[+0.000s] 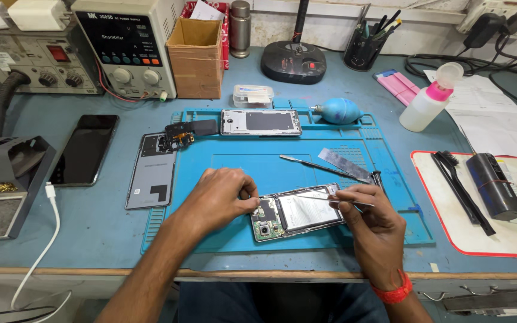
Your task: The person works at a repair bench disassembling a smartphone. They use a screwdriver to remove screws from the opened phone, pry at internal components with a spudger, lift out the battery and logic board, detach a back cover, and continue prying and unscrewing parts from the phone chassis on a blue mat.
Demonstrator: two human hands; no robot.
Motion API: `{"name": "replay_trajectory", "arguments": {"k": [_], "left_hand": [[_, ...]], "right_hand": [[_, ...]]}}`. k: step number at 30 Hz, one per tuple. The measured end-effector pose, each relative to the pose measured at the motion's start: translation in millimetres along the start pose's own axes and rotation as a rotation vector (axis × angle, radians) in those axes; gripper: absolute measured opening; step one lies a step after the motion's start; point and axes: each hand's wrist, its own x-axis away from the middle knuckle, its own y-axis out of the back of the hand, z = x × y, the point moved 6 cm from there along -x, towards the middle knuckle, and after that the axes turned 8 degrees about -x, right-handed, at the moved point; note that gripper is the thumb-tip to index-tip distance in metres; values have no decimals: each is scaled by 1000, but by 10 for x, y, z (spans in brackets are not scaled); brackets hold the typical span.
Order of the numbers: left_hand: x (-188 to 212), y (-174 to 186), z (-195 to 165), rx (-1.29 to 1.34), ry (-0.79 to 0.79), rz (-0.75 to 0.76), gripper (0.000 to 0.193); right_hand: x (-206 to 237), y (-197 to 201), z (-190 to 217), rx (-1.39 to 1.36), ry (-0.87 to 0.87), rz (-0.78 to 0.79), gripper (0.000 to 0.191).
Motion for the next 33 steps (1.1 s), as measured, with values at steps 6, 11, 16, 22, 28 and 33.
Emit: {"name": "replay_trajectory", "arguments": {"k": [6, 11, 16, 22, 28, 33], "left_hand": [[46, 35, -119, -143, -168, -113, 17], [76, -5, -118, -130, -156, -81, 16], [60, 27, -138, -8, -216, -160, 16], [32, -24, -136, -14, -130, -161, 18], [40, -28, -152, -63, -135, -222, 19], [103, 22, -217, -31, -263, -371, 16]], "right_hand": [[-66, -26, -21, -55, -98, -18, 22], [-110, -88, -22, -52, -131, -16, 22], [-87, -97, -30, -60, -177, -7, 23], [-96, -87, -49, -47, -183, 4, 23], [-90, -88, -66, -70, -203, -10, 22], [-102, -76, -114, -72, -245, -34, 22]]}}
